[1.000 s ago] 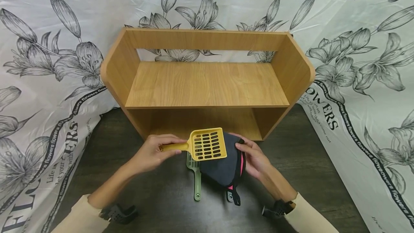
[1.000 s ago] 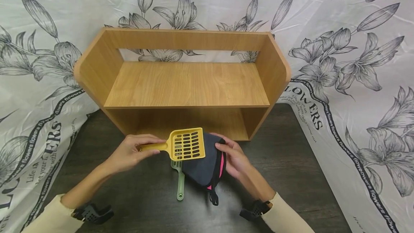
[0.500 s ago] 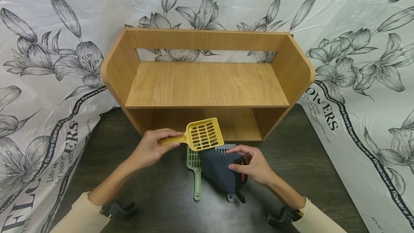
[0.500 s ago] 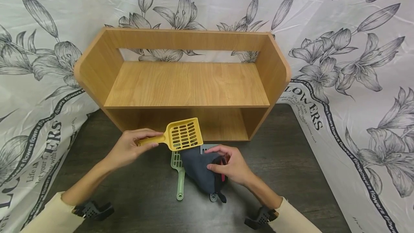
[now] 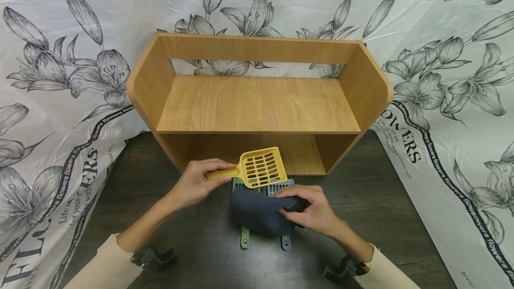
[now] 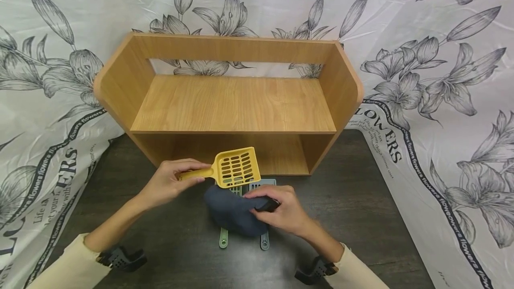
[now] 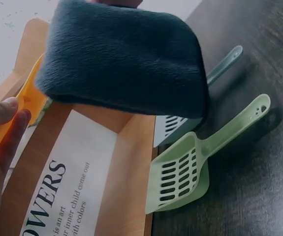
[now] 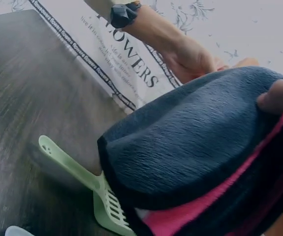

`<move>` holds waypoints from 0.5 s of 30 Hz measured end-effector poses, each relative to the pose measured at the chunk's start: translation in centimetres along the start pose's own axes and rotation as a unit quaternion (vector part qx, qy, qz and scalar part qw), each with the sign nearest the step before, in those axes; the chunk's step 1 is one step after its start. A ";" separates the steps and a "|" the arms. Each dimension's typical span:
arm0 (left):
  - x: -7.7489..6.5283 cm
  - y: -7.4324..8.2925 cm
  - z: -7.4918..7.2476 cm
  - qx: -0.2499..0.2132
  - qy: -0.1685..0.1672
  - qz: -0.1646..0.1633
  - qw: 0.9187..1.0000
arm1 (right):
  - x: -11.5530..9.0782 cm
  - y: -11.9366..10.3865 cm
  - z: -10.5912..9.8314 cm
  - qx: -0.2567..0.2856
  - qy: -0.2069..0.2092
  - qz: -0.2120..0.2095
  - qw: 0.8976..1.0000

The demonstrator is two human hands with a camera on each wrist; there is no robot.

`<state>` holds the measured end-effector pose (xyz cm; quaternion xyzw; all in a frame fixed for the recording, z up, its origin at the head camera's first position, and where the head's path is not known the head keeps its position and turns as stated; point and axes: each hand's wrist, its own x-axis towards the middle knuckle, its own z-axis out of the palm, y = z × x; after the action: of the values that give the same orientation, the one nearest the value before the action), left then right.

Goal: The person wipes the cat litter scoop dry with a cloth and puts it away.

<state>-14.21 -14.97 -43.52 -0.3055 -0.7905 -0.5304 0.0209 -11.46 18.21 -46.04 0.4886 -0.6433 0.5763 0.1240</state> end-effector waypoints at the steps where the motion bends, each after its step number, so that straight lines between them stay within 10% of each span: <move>1: 0.0 0.0 0.1 -0.003 -0.001 0.000 1.000 | 0.1 0.1 0.1 -0.008 0.013 -0.016 1.000; 15: -0.1 0.9 0.7 -0.015 0.014 0.005 1.000 | 1.5 -0.4 2.7 -0.153 0.166 -0.131 0.965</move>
<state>-13.51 -14.19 -43.13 -0.3021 -0.7804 -0.5466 0.0300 -10.81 15.24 -45.53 0.4410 -0.6249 0.5226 0.3768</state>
